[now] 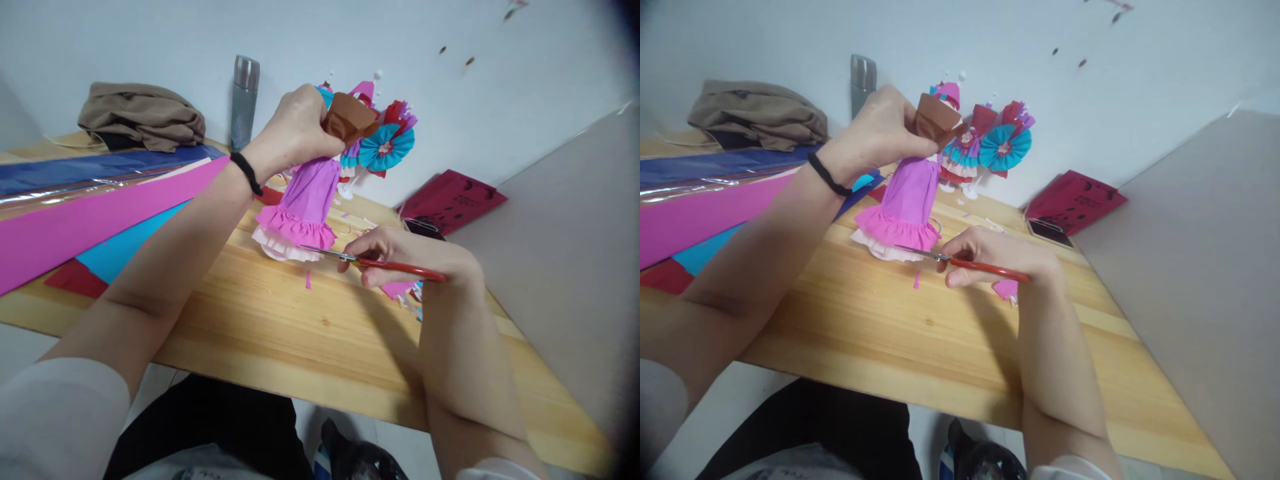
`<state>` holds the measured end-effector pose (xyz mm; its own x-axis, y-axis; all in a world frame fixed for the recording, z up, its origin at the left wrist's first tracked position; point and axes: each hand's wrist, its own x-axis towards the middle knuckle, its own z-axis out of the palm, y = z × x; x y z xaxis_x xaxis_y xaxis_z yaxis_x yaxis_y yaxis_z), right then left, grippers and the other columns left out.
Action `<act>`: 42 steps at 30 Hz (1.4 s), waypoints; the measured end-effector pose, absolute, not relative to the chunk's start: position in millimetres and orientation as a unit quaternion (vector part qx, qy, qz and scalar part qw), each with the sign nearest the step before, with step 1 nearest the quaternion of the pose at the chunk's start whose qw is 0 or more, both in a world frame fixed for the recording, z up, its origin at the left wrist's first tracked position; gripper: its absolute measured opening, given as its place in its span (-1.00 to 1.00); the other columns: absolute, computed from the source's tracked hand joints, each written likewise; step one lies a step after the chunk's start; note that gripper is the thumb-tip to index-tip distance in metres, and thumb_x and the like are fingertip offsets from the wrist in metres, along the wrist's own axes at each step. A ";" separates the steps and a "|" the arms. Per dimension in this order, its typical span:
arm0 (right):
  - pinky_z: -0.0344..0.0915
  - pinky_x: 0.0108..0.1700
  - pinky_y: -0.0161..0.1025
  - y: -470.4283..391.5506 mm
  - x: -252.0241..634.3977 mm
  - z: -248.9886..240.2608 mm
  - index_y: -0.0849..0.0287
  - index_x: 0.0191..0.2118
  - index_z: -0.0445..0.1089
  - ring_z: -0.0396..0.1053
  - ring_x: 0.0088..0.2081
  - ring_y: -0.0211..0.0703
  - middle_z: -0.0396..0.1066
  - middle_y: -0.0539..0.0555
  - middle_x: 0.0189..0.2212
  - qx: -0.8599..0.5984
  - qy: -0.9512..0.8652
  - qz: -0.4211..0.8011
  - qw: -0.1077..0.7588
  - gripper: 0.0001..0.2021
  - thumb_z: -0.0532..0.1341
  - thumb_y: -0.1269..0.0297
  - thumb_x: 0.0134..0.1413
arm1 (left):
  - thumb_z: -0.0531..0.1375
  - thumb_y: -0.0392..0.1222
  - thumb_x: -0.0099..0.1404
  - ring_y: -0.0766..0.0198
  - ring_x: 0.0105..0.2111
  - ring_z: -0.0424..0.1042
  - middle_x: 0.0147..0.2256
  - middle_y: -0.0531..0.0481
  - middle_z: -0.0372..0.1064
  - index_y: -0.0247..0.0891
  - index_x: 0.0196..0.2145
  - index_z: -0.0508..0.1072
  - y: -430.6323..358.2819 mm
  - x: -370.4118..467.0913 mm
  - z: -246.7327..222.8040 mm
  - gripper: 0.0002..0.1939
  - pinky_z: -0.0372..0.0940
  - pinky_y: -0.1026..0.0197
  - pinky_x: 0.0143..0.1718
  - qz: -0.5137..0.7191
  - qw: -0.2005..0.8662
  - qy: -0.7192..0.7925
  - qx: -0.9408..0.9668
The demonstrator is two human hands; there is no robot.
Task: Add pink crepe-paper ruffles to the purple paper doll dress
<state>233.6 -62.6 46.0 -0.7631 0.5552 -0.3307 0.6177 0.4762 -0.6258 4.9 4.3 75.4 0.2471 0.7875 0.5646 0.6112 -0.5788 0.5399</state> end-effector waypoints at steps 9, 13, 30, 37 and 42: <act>0.16 -0.44 -0.33 -58.4 232.1 41.3 0.27 -0.14 0.43 0.18 -0.49 -0.31 0.27 -0.06 -0.50 0.296 0.870 -0.393 0.036 -0.47 0.25 -0.19 0.12 | 0.27 -0.23 0.07 0.22 -0.31 0.40 -0.49 -0.05 0.35 -0.38 -0.59 0.47 1.9 7.8 75.7 -0.83 0.08 0.18 -0.38 0.415 0.104 0.468 0.773; 0.13 -0.43 -0.30 -58.6 230.6 40.5 0.30 -0.14 0.44 0.15 -0.48 -0.30 0.24 -0.05 -0.50 0.310 0.864 -0.392 0.058 -0.46 0.22 -0.20 0.17 | 0.26 -0.23 0.08 0.09 -0.27 0.47 -0.46 -0.11 0.45 -0.29 -0.58 0.47 3.4 10.5 73.1 -0.87 0.13 0.15 -0.40 0.421 0.080 0.464 0.775; 0.02 -0.49 -0.31 -61.5 222.4 39.9 0.27 -0.28 0.42 0.02 -0.52 -0.32 0.08 -0.10 -0.57 0.318 0.864 -0.382 0.076 -0.37 0.14 -0.34 0.14 | 0.25 -0.16 0.05 -0.02 -0.21 0.49 -0.28 -0.27 0.56 -0.32 -0.58 0.49 -6.1 18.6 71.2 -0.83 0.17 0.09 -0.34 0.406 0.076 0.473 0.778; 0.03 -0.51 -0.32 -59.6 223.5 38.4 0.27 -0.33 0.41 0.03 -0.53 -0.34 0.10 -0.09 -0.58 0.315 0.864 -0.384 0.078 -0.38 0.16 -0.33 0.13 | 0.22 -0.13 0.06 -0.06 -0.20 0.50 -0.32 -0.25 0.57 -0.29 -0.56 0.51 -3.4 18.5 69.2 -0.82 0.18 0.08 -0.36 0.404 0.071 0.471 0.781; 0.01 -0.51 -0.32 -60.0 223.4 39.6 0.29 -0.33 0.41 0.01 -0.53 -0.35 0.10 -0.10 -0.59 0.302 0.864 -0.397 0.065 -0.39 0.18 -0.31 0.13 | 0.23 -0.12 0.06 -0.16 -0.13 0.52 -0.27 -0.33 0.59 -0.31 -0.49 0.58 -0.2 17.1 67.5 -0.79 0.22 0.04 -0.32 0.407 0.069 0.466 0.783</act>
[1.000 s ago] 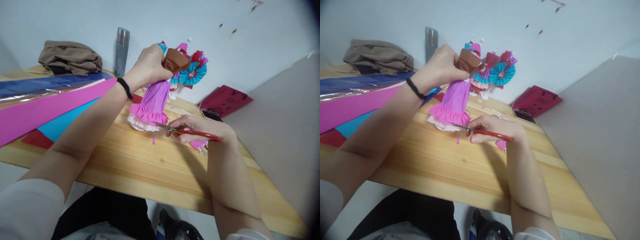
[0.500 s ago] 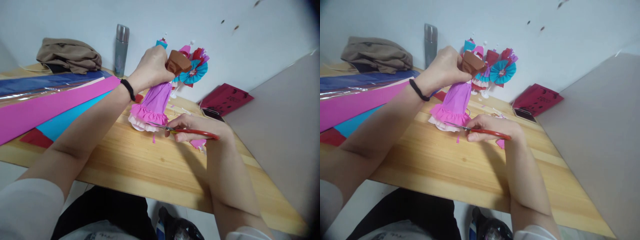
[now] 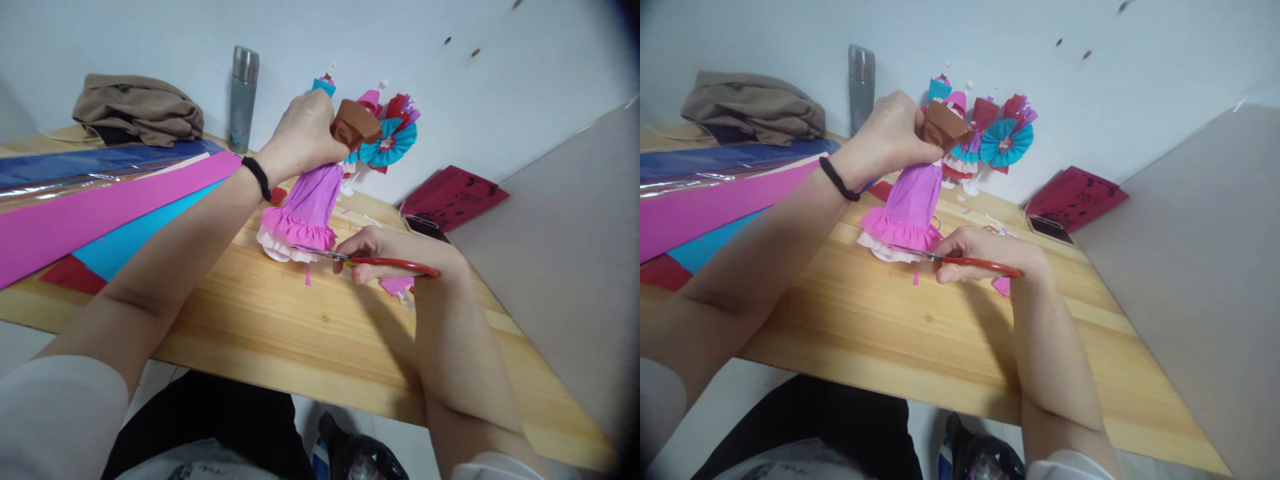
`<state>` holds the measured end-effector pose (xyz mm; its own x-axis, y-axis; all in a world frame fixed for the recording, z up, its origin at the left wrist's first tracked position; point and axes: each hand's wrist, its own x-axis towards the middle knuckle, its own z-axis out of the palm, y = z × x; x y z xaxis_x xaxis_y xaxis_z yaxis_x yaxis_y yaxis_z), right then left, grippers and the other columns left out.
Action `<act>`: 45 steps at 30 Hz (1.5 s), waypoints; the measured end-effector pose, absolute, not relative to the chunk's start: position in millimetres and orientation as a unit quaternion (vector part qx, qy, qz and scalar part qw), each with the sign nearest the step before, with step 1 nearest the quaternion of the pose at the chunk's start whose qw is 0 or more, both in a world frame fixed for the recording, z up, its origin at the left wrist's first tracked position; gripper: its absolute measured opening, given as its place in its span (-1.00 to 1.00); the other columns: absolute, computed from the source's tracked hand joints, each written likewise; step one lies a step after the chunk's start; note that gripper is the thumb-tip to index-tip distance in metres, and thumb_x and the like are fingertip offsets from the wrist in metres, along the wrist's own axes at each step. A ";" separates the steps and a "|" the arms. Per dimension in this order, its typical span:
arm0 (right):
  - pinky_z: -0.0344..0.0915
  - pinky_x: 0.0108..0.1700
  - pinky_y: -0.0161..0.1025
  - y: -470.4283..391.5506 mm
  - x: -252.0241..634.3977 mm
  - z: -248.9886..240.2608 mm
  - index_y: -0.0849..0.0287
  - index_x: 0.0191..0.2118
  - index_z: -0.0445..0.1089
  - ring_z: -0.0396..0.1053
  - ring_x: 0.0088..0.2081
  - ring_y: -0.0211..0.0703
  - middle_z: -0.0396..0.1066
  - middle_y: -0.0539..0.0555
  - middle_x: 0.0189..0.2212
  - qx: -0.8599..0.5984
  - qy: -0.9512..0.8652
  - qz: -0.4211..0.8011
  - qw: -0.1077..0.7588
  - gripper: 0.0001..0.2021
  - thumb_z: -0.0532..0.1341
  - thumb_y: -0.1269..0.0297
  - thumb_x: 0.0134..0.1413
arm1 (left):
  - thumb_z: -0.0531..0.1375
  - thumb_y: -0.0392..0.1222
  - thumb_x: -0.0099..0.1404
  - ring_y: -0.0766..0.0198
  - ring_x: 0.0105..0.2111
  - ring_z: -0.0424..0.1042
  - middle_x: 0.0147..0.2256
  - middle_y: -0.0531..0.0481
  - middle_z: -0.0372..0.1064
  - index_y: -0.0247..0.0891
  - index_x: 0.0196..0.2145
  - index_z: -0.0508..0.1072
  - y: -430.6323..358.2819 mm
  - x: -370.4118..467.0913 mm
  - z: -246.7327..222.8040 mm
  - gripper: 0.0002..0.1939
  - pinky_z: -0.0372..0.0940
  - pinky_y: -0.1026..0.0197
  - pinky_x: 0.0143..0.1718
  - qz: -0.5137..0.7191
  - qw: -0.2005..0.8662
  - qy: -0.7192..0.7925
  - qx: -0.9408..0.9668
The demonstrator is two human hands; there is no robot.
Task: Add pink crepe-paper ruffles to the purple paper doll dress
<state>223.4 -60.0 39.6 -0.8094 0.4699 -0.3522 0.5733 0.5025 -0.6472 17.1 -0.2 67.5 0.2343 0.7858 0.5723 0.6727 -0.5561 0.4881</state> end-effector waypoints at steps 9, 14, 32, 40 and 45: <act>-0.04 -0.53 -0.34 -58.5 226.9 37.7 0.25 -0.33 0.44 -0.03 -0.56 -0.38 0.09 -0.13 -0.61 0.329 0.857 -0.392 0.066 -0.45 0.28 -0.27 0.07 | 0.26 -0.14 0.08 -0.21 -0.08 0.52 -0.18 -0.41 0.58 -0.34 -0.45 0.55 6.4 18.0 64.8 -0.81 0.24 0.05 -0.31 0.413 0.057 0.465 0.781; -0.08 -0.56 -0.34 -58.4 228.3 37.2 0.23 -0.35 0.43 -0.03 -0.59 -0.38 0.06 -0.14 -0.65 0.343 0.850 -0.393 0.075 -0.45 0.27 -0.27 0.08 | 0.23 -0.19 0.09 -0.23 -0.09 0.52 -0.15 -0.47 0.55 -0.39 -0.37 0.57 8.3 19.2 62.8 -0.79 0.24 0.04 -0.31 0.422 0.049 0.465 0.776; 0.07 -0.45 -0.30 -61.2 222.3 42.9 0.27 -0.23 0.39 0.07 -0.50 -0.31 0.15 -0.07 -0.51 0.309 0.873 -0.371 0.073 -0.42 0.14 -0.29 0.17 | 0.21 -0.07 0.02 -0.15 -0.03 0.44 -0.38 -0.13 0.53 -0.06 -0.33 0.58 4.2 17.2 60.9 -0.77 0.26 0.00 -0.18 0.435 0.081 0.476 0.760; 0.04 -0.47 -0.30 -61.5 219.8 41.7 0.29 -0.30 0.36 0.04 -0.50 -0.32 0.07 -0.08 -0.54 0.307 0.878 -0.355 0.094 -0.28 0.01 -0.43 0.15 | 0.12 -0.05 0.12 -0.15 -0.14 0.52 -0.19 -0.24 0.57 -0.12 -0.26 0.61 -5.4 22.3 62.5 -0.69 0.25 -0.01 -0.25 0.401 0.016 0.485 0.777; 0.05 -0.50 -0.34 -59.8 219.1 39.4 0.28 -0.34 0.36 0.04 -0.52 -0.34 0.08 -0.09 -0.56 0.292 0.885 -0.353 0.080 -0.30 0.02 -0.42 0.16 | 0.05 0.02 0.20 -0.14 -0.08 0.49 -0.06 -0.15 0.57 -0.10 -0.03 0.59 -10.8 22.3 63.4 -0.52 0.28 -0.02 -0.17 0.364 0.017 0.499 0.786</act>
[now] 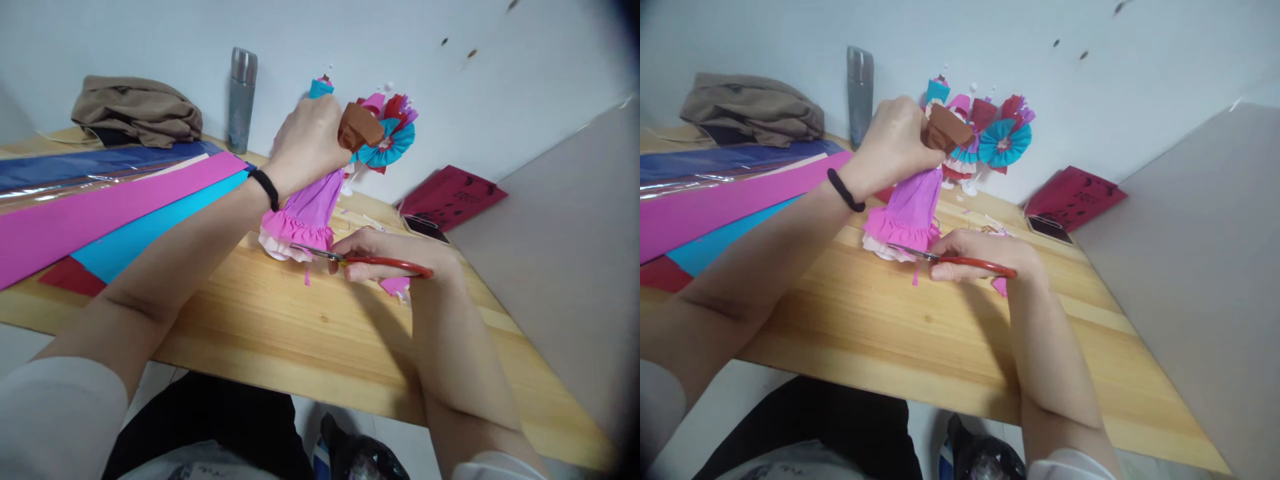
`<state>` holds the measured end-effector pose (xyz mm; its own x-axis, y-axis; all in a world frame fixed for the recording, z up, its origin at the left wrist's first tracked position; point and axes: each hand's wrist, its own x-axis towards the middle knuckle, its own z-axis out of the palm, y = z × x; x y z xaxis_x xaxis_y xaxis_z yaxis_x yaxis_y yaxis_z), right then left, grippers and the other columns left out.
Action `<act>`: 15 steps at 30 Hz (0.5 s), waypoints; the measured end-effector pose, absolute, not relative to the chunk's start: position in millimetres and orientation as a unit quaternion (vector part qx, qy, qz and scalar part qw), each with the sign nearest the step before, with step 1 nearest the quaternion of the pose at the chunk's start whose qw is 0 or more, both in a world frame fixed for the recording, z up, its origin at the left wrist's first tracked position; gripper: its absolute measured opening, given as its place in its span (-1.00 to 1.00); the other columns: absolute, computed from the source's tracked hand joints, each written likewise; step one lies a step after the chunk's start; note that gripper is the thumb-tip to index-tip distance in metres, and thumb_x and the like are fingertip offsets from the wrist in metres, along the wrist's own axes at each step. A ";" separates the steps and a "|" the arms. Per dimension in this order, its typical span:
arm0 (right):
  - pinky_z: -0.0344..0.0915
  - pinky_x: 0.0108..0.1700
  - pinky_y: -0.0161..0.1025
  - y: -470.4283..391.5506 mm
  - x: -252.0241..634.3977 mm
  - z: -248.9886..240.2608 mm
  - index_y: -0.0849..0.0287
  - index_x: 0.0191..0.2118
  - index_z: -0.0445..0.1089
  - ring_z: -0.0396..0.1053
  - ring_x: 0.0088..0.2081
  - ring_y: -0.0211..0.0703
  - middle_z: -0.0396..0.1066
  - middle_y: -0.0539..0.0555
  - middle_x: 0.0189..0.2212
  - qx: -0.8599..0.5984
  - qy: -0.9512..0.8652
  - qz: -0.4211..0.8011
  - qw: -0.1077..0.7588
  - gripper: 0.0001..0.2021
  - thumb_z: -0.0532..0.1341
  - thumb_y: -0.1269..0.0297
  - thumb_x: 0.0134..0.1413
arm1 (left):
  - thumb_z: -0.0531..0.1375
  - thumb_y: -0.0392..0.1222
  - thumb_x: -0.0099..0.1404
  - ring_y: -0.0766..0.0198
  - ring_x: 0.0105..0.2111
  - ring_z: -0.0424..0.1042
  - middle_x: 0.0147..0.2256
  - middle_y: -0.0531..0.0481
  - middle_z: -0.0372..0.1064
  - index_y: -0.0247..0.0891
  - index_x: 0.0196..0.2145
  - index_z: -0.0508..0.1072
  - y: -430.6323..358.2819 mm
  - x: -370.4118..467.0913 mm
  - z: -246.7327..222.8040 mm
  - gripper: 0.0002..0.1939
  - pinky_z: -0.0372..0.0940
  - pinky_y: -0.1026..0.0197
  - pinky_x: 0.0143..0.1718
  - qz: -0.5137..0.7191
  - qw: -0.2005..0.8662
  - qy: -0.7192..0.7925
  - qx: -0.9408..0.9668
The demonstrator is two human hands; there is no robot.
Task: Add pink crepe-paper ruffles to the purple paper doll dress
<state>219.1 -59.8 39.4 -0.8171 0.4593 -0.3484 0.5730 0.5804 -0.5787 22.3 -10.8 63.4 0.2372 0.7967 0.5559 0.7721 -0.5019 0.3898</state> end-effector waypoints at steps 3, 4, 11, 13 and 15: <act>0.05 -0.51 -0.34 -59.9 220.1 38.5 0.30 -0.32 0.36 0.03 -0.53 -0.35 0.09 -0.09 -0.56 0.287 0.880 -0.374 0.064 -0.32 0.05 -0.38 0.18 | 0.03 0.02 0.21 -0.15 -0.03 0.46 0.01 -0.14 0.54 -0.11 0.05 0.55 -12.2 22.4 62.9 -0.46 0.27 -0.03 -0.12 0.357 0.025 0.507 0.784; 0.05 -0.52 -0.34 -60.1 220.6 38.3 0.30 -0.31 0.36 0.04 -0.53 -0.36 0.09 -0.09 -0.55 0.288 0.875 -0.384 0.062 -0.33 0.07 -0.37 0.18 | 0.03 0.02 0.21 -0.16 -0.01 0.45 0.02 -0.12 0.53 -0.10 0.07 0.54 -12.5 22.5 62.9 -0.46 0.27 -0.03 -0.10 0.354 0.026 0.510 0.783; 0.04 -0.54 -0.37 -62.0 219.5 39.7 0.32 -0.28 0.34 0.03 -0.53 -0.38 0.10 -0.09 -0.54 0.281 0.857 -0.429 0.051 -0.41 0.13 -0.26 0.22 | 0.04 -0.06 0.23 -0.18 0.11 0.37 0.10 -0.14 0.48 -0.16 0.15 0.46 -15.0 22.8 65.8 -0.44 0.21 -0.03 0.03 0.357 0.037 0.534 0.765; 0.03 -0.54 -0.38 -62.3 218.9 40.3 0.32 -0.28 0.34 0.02 -0.53 -0.39 0.09 -0.09 -0.53 0.275 0.858 -0.431 0.051 -0.42 0.13 -0.25 0.23 | 0.03 -0.07 0.25 -0.17 0.10 0.38 0.10 -0.14 0.48 -0.16 0.14 0.46 -15.5 22.8 66.4 -0.46 0.23 -0.02 0.01 0.360 0.032 0.538 0.762; 0.03 -0.55 -0.37 -62.2 219.4 40.4 0.33 -0.26 0.34 0.02 -0.54 -0.39 0.09 -0.09 -0.54 0.282 0.855 -0.432 0.057 -0.42 0.12 -0.25 0.23 | 0.03 -0.07 0.25 -0.13 0.05 0.43 0.08 -0.16 0.49 -0.17 0.12 0.47 -15.4 22.7 66.5 -0.48 0.25 0.00 -0.06 0.367 0.013 0.538 0.759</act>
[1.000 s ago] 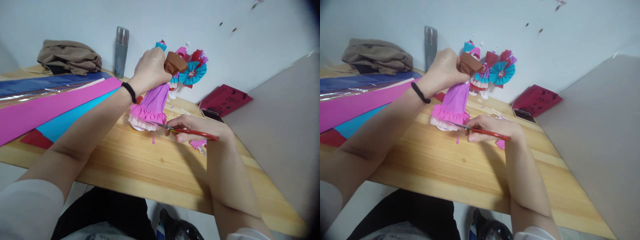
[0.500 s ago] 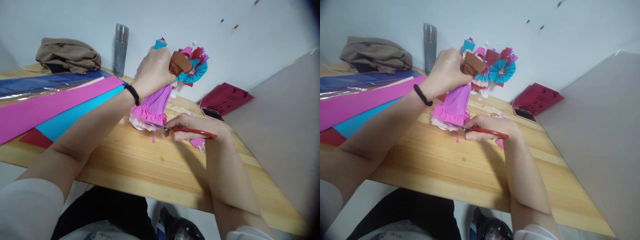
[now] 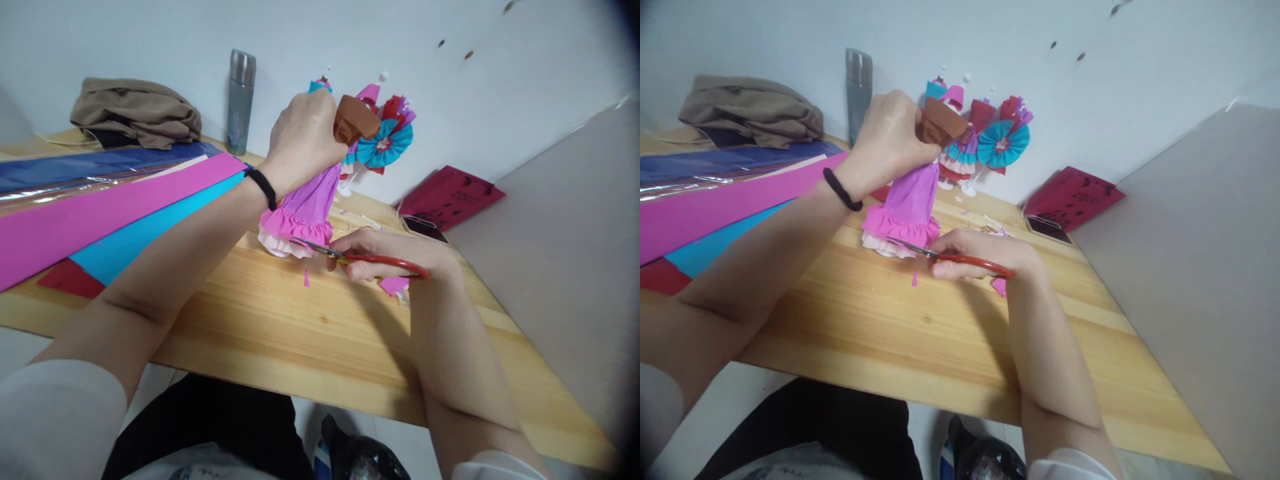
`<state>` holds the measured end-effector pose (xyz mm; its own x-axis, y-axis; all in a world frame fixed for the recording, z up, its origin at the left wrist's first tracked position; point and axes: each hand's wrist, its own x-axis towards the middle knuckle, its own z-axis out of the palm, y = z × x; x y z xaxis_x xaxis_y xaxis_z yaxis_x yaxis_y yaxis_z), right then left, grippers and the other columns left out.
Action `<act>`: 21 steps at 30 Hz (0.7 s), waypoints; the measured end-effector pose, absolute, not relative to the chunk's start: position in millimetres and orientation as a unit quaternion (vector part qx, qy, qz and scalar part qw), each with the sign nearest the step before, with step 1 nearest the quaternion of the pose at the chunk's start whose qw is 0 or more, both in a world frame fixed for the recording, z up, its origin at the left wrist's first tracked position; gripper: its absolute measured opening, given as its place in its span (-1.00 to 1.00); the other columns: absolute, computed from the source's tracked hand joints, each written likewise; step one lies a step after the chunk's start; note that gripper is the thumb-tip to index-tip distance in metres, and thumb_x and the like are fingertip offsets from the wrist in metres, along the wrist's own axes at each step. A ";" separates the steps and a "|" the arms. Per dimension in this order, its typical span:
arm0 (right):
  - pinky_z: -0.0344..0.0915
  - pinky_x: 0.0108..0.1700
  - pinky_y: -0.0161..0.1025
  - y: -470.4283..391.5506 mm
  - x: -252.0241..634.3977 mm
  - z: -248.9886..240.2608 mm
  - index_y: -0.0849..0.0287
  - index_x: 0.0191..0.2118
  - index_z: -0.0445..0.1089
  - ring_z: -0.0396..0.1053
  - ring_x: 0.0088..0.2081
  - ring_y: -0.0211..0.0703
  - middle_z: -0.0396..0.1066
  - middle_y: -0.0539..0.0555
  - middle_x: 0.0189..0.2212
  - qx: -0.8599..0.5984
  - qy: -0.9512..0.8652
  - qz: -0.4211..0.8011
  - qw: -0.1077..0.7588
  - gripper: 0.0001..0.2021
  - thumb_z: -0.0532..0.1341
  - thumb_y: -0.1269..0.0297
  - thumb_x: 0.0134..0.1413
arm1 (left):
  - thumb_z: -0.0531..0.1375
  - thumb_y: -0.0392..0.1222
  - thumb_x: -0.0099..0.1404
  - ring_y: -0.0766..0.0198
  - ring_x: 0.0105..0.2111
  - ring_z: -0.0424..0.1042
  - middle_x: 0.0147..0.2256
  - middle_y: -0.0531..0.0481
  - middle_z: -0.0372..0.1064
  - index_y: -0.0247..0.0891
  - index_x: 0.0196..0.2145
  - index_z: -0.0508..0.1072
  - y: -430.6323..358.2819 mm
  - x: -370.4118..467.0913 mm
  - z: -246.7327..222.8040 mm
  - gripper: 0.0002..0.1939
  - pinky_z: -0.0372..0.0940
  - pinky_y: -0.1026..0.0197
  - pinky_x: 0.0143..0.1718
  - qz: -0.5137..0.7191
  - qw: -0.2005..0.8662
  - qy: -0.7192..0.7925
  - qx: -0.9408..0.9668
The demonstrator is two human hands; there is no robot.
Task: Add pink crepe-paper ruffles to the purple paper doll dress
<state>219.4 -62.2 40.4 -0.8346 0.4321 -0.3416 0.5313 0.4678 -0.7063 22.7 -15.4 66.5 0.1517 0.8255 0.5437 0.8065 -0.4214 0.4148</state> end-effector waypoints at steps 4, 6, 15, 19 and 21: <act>0.04 -0.53 -0.36 -61.4 222.1 38.9 0.33 -0.25 0.34 0.03 -0.53 -0.38 0.09 -0.09 -0.54 0.288 0.855 -0.428 0.053 -0.45 0.12 -0.21 0.25 | 0.01 -0.06 0.28 -0.04 0.01 0.46 0.05 -0.16 0.52 -0.15 0.09 0.49 -14.5 22.5 66.4 -0.50 0.27 0.06 -0.12 0.371 -0.011 0.538 0.757; 0.04 -0.53 -0.36 -61.5 222.6 38.1 0.32 -0.27 0.33 0.04 -0.53 -0.38 0.09 -0.09 -0.53 0.281 0.856 -0.431 0.044 -0.47 0.13 -0.19 0.26 | 0.00 -0.06 0.28 -0.04 0.02 0.46 0.04 -0.15 0.52 -0.14 0.09 0.50 -14.2 22.6 66.5 -0.50 0.27 0.06 -0.12 0.368 -0.013 0.539 0.758; 0.10 -0.55 -0.38 -61.8 220.3 40.5 0.23 -0.37 0.28 0.11 -0.55 -0.38 0.17 -0.09 -0.54 0.285 0.848 -0.443 0.057 -0.38 0.08 -0.36 0.18 | 0.04 -0.06 0.26 -0.17 0.09 0.38 0.07 -0.16 0.49 -0.13 0.12 0.49 -14.2 22.5 66.4 -0.49 0.21 -0.07 -0.01 0.365 0.033 0.525 0.768; 0.07 -0.57 -0.39 -61.2 221.0 38.7 0.21 -0.41 0.27 0.07 -0.58 -0.40 0.14 -0.10 -0.57 0.293 0.852 -0.429 0.061 -0.38 0.08 -0.36 0.17 | 0.08 -0.10 0.24 -0.30 0.09 0.37 0.08 -0.25 0.46 -0.25 0.10 0.50 -11.9 23.0 65.3 -0.49 0.19 -0.15 0.00 0.376 0.041 0.516 0.769; 0.06 -0.58 -0.39 -61.3 220.9 37.8 0.21 -0.43 0.26 0.06 -0.58 -0.40 0.12 -0.10 -0.58 0.298 0.852 -0.427 0.060 -0.39 0.09 -0.36 0.17 | 0.07 -0.07 0.24 -0.31 0.10 0.35 0.09 -0.20 0.46 -0.19 0.13 0.48 -11.0 23.3 64.5 -0.47 0.19 -0.16 0.01 0.368 0.042 0.519 0.771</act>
